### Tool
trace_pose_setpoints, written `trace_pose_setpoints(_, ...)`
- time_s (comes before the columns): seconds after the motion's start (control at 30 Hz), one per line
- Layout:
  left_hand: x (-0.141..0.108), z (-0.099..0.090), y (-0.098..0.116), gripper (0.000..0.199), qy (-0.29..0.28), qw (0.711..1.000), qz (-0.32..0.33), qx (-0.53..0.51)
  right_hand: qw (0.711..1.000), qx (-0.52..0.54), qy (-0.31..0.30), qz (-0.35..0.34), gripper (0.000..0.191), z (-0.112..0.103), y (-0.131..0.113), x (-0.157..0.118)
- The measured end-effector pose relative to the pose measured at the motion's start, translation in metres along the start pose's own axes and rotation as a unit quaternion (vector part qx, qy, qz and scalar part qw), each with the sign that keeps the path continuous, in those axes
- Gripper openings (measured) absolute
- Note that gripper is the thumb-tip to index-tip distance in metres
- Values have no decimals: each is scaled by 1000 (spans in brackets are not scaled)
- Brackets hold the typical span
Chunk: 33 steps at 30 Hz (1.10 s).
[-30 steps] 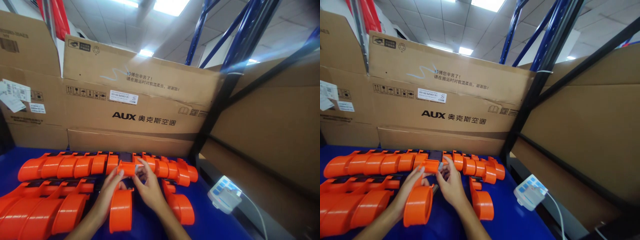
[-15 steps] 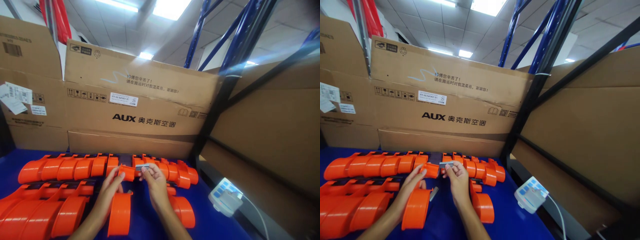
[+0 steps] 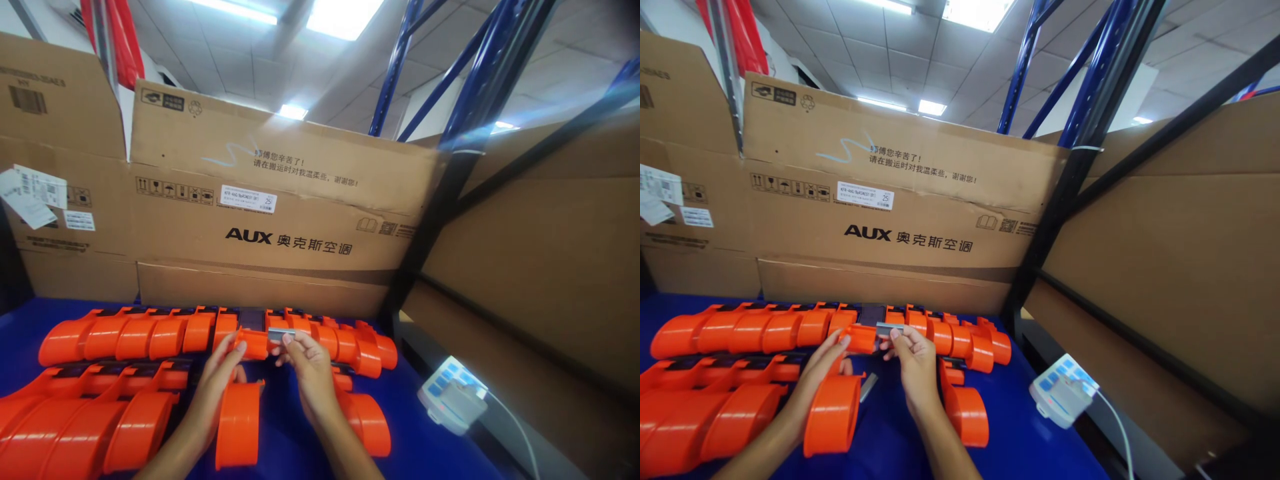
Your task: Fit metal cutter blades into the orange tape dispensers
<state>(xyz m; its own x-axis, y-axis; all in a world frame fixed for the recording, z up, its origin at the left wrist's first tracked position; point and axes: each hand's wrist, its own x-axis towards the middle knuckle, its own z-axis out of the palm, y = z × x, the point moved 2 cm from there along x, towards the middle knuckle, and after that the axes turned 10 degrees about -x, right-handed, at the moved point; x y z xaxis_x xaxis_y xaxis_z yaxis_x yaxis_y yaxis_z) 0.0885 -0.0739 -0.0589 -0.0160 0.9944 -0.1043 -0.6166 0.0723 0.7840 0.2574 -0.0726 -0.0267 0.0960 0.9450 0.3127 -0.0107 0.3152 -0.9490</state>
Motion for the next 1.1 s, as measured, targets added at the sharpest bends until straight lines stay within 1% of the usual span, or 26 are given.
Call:
trace_pose_setpoints(0.27, -4, 5, 4, 79, 2, 1000, 5, 0, 1000, -8, 6, -8, 29, -1, 1, -1)
trace_pose_setpoints(0.5, -9, 7, 7, 77, 2, 1000, 8, 8, 999, -34, 3, -20, 30, -2, -1, 0)
trace_pose_setpoints(0.57, -9, 8, 8, 73, -3, 1000, 8, 15, 999, -44, 1, -21, 31, -2, -2, 0)
trace_pose_setpoints(0.7, -11, 11, 12, 58, -20, 999, 17, 25, 998, -65, -3, -23, 31, -1, -5, -1)
trace_pose_setpoints(0.77, -11, 11, 13, 56, -27, 999, 23, 32, 997, -79, 4, -27, 31, -1, -6, -2)
trace_pose_setpoints(0.87, -11, 10, 14, 60, -35, 998, 35, 43, 994, -106, 3, -39, 32, -1, -5, -4)
trace_pose_setpoints(1.0, -8, 6, 13, 67, -52, 995, 49, 65, 993, -105, -36, -45, 37, 2, 2, -9)
trace_pose_setpoints(1.1, -8, 5, 12, 71, -65, 993, 54, 88, 986, -143, -47, -76, 40, 4, 5, -14)
